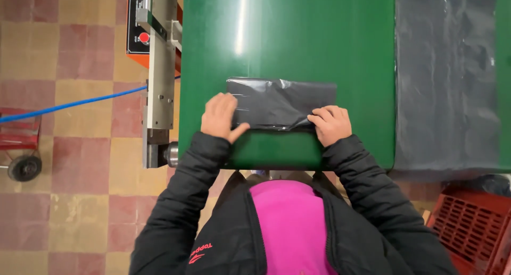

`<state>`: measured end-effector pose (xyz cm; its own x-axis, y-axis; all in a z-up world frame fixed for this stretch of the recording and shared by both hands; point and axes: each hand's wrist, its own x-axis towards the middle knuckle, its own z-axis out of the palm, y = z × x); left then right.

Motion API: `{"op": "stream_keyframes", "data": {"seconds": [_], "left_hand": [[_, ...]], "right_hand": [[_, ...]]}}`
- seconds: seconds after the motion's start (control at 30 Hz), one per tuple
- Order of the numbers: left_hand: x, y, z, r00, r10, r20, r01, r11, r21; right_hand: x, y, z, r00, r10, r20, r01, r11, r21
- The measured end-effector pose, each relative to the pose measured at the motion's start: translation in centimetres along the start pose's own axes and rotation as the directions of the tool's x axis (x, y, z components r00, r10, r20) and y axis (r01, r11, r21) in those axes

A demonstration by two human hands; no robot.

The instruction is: Folding plastic bags on a conveyor belt and placing them in a red crate.

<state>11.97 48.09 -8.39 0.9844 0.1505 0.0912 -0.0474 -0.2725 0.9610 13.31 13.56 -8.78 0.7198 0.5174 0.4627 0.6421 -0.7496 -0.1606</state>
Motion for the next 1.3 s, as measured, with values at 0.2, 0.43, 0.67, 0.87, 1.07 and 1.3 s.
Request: {"op": "stream_keyframes", "data": {"seconds": [0.2, 0.43, 0.67, 0.87, 1.07, 1.3], "left_hand": [[-1.3, -1.4, 0.1, 0.536, 0.647, 0.542, -0.774, 0.120, 0.622], [0.9, 0.8, 5.9, 0.422, -0.035, 0.906, -0.751, 0.546, 0.371], [9.7, -9.5, 12.3, 0.152, -0.380, 0.912, 0.519, 0.816, 0.254], [4.9, -6.7, 13.2, 0.841, -0.179, 0.510, -0.079, 0.893, 0.444], [1.4, -3.5, 13.8, 0.990, -0.021, 0.142, -0.045, 0.896, 0.442], [-2.3, 6.7, 18.1, 0.901, 0.411, 0.135, -0.401, 0.673, 0.621]], "right_hand": [[1.8, -6.1, 1.0, 0.998, -0.023, 0.056, 0.020, 0.998, 0.064], [-1.8, -8.7, 5.0, 0.996, -0.050, 0.069, 0.009, 0.871, 0.491], [-16.1, -2.3, 15.1, 0.506, 0.630, 0.589, -0.773, 0.029, 0.633], [-8.2, 0.0, 8.0, 0.360, 0.487, 0.796, -0.338, -0.727, 0.598], [-11.8, 1.1, 5.3, 0.443, 0.334, 0.832, -0.361, -0.782, 0.507], [-34.5, 5.9, 4.1, 0.247, 0.253, 0.936, -0.404, -0.850, 0.336]]}}
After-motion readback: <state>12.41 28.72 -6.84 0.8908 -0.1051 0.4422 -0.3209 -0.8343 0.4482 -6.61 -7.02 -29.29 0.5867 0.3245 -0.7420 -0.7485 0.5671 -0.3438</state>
